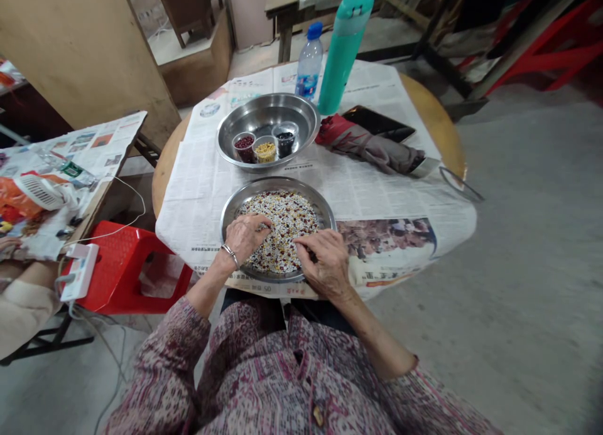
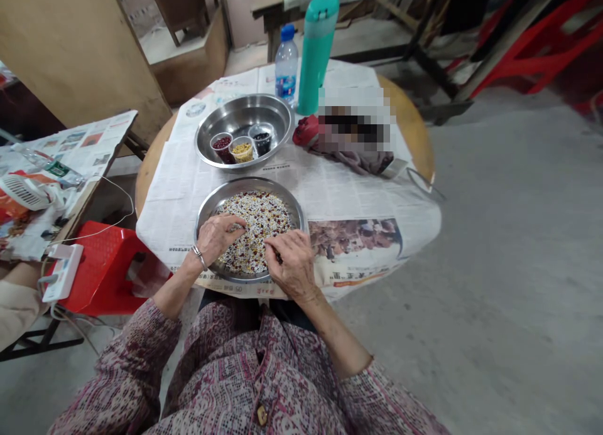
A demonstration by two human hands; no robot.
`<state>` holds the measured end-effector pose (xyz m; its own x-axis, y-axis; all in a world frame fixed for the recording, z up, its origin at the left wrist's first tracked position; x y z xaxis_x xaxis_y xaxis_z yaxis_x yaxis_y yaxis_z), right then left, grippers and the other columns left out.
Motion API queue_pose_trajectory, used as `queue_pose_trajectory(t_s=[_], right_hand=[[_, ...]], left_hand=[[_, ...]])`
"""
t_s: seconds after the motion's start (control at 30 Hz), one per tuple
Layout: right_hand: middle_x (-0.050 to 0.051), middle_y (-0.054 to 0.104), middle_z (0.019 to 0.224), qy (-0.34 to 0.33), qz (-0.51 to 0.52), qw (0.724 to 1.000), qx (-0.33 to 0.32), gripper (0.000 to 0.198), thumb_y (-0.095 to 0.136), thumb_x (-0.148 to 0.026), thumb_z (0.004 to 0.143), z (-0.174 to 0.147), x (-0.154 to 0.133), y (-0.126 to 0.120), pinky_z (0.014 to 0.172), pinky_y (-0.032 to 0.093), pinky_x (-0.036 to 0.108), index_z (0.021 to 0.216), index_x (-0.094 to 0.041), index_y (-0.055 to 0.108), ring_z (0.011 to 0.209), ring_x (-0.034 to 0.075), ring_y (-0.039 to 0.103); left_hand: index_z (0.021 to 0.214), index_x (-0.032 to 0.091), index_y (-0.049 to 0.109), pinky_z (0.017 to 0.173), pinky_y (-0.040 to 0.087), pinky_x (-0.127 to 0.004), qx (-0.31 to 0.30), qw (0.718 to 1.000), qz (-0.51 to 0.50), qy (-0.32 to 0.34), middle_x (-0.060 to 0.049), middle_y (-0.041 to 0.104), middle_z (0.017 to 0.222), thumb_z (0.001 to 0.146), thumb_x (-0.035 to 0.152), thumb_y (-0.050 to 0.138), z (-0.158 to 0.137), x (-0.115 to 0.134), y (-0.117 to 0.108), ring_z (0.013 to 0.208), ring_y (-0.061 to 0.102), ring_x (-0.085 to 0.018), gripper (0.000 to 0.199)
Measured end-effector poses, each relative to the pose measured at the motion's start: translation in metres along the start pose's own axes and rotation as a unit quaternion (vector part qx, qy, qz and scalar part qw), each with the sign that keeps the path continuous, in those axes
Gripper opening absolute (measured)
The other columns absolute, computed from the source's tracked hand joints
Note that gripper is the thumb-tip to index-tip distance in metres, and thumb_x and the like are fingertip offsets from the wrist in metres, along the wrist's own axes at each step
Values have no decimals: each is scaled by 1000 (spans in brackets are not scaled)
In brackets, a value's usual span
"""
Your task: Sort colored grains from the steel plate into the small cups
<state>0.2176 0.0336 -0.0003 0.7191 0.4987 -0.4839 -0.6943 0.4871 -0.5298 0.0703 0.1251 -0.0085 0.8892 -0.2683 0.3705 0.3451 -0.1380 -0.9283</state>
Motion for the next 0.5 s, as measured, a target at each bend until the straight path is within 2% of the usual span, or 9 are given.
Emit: queue_pose_trajectory(t_s=[0.2,0.33,0.4,0.5], right_hand=[[0,68,77,6,3,1000,-9,12,56,-13,86,0,1,1,84,43,36,87,-23,64,76,18,60],[1,68,77,4,5,1000,-7,12,56,-13,86,-1,1,0,83,42,36,88,-22,64,76,18,59],[1,68,77,2,6,1000,-5,12,57,-13,86,-1,0,0,83,42,36,88,-22,63,76,18,59],[1,68,77,-2,7,1000,-3,12,57,-12,86,0,-1,0,83,43,36,87,-22,63,75,18,59]], left_hand=[[86,25,74,80,46,-28,23,999,-27,24,-2,70,90,83,22,66,1,1,2,84,61,-17,9],[79,20,69,68,41,-24,53,993,-106,-5,2,58,65,79,18,66,2,-6,-5,65,51,-12,4],[77,17,64,60,38,-22,63,972,-219,-50,5,50,58,80,19,62,2,-16,-8,57,44,-9,5],[79,15,60,49,30,-19,21,900,-417,-127,4,52,64,84,21,52,0,-28,1,52,40,-6,11]])
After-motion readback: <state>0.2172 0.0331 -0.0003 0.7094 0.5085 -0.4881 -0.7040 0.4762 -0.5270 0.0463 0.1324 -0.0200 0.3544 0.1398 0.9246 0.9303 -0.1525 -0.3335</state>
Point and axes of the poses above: each hand's wrist, its own z-axis towards the middle knuckle, its own y-axis out of the palm, x = y × z, the point moved 9 cm from there along z, towards the middle knuckle
